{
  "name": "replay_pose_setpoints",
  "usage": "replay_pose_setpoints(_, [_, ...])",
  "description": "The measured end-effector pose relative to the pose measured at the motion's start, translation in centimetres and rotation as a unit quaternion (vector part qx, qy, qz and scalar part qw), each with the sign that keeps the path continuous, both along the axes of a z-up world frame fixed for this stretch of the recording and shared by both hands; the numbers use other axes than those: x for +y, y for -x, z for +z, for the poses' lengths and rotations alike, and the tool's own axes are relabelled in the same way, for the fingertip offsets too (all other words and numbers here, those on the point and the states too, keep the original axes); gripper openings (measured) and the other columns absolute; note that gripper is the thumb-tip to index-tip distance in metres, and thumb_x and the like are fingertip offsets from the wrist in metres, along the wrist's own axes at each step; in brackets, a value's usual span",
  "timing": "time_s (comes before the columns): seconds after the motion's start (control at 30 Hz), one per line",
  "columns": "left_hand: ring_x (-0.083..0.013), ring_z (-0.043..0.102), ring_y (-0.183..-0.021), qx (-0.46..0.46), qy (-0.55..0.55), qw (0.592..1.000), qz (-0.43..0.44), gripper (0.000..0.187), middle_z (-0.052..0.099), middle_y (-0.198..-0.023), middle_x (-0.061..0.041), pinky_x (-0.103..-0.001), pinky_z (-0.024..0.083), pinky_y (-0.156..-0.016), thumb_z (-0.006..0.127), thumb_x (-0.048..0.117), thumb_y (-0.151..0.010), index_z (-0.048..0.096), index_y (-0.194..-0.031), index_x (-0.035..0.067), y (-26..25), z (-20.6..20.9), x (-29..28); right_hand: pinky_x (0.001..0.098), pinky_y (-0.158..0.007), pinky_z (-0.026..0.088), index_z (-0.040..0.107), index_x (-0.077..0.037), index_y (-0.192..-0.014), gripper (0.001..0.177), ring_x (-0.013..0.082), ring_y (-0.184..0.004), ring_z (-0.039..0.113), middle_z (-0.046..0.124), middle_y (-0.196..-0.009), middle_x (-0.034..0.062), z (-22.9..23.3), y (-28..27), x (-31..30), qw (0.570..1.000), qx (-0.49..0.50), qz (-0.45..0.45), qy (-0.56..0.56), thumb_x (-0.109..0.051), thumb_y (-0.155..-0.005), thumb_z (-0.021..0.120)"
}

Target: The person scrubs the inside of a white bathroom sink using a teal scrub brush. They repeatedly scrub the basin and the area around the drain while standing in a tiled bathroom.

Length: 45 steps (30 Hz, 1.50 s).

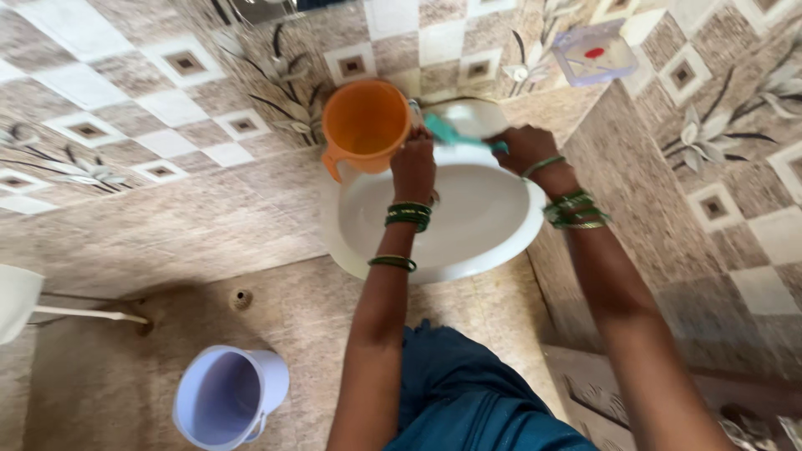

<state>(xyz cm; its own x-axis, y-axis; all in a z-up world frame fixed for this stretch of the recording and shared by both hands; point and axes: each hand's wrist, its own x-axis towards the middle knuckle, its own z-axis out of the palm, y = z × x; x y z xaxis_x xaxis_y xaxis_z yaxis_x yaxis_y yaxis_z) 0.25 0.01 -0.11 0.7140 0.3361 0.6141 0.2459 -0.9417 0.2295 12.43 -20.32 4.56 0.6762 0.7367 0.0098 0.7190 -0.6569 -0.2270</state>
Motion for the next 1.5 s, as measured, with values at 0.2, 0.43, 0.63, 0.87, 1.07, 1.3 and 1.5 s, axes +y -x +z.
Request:
replay_pose_setpoints(0.2, [-0.0277,0.073,-0.083,-0.035,0.012,0.999,-0.040,0.018,0.075,-0.090,-0.010,-0.040,0.059,-0.068,0.058,0.007,-0.091,0.076,-0.091,0.006,0.8,0.9,-0.2,0.0462,-0.067,0.059,0.076,-0.033,-0.121,0.030,0.0330,-0.076,0.073,0.074,-0.085,0.0110,-0.9,3.3,3.9,0.998,-0.028,-0.060,-0.007,-0.024,-0.094,0.066])
replay_pose_setpoints(0.43, [-0.0280,0.073,-0.086,-0.029,0.024,0.998,-0.045,0.018,0.076,-0.094,-0.011,-0.040,0.059,-0.071,0.059,0.007,-0.095,0.075,-0.088,0.004,1.0,1.6,-0.2,0.0435,-0.066,0.058,0.077,-0.016,-0.099,0.017,0.0315,-0.076,0.073,0.073,-0.082,0.0151,0.4,6.4,5.1,0.995,-0.074,-0.050,0.052,-0.017,-0.084,0.069])
replay_pose_setpoints(0.63, [-0.0291,0.073,-0.083,-0.005,0.045,0.998,-0.038,0.017,0.075,-0.088,-0.011,-0.041,0.058,-0.069,0.059,0.007,-0.095,0.075,-0.088,0.006,0.9,1.3,-0.4,0.0441,-0.065,0.057,0.079,-0.021,-0.105,0.021,0.0330,-0.074,0.073,0.074,-0.080,0.0146,1.6,4.3,4.4,0.998,-0.041,-0.048,0.026,-0.020,-0.088,0.068])
replay_pose_setpoints(0.87, [-0.0284,0.073,-0.085,0.016,0.041,0.998,-0.036,0.017,0.076,-0.092,-0.011,-0.040,0.059,-0.071,0.058,0.007,-0.092,0.076,-0.092,0.006,1.0,0.9,-0.3,0.0436,-0.064,0.056,0.078,-0.024,-0.113,0.023,0.0319,-0.073,0.072,0.073,-0.080,0.0126,0.8,4.5,4.3,0.995,-0.087,-0.037,0.024,-0.021,-0.093,0.068])
replay_pose_setpoints(1.07, [-0.0260,0.074,-0.094,-0.011,0.022,0.999,-0.025,0.020,0.076,-0.097,-0.013,-0.039,0.060,-0.075,0.057,0.012,-0.100,0.076,-0.099,0.004,0.8,1.0,-0.3,0.0460,-0.059,0.054,0.075,-0.029,-0.122,0.030,0.0328,-0.070,0.070,0.071,-0.087,0.0132,0.0,3.8,2.9,0.992,-0.120,-0.014,-0.032,-0.027,-0.093,0.069])
replay_pose_setpoints(1.3, [-0.0247,0.076,-0.096,-0.068,-0.034,0.997,-0.022,0.020,0.076,-0.100,-0.009,-0.036,0.061,-0.075,0.054,0.007,-0.095,0.074,-0.099,0.007,0.7,0.7,-0.4,0.0436,-0.061,0.055,0.076,-0.023,-0.114,0.030,0.0324,-0.071,0.072,0.070,-0.091,0.0157,0.5,3.3,-1.3,0.979,-0.190,-0.067,0.037,-0.012,-0.090,0.062])
replay_pose_setpoints(1.5, [-0.0258,0.075,-0.085,0.027,0.045,0.999,-0.010,0.021,0.077,-0.098,-0.011,-0.037,0.060,-0.070,0.056,0.008,-0.099,0.075,-0.107,0.003,0.7,1.0,-0.5,0.0393,-0.062,0.056,0.074,-0.011,-0.100,0.015,0.0251,-0.074,0.074,0.072,-0.085,0.0138,0.3,5.6,-3.0,0.967,-0.123,-0.108,0.197,-0.019,-0.096,0.062])
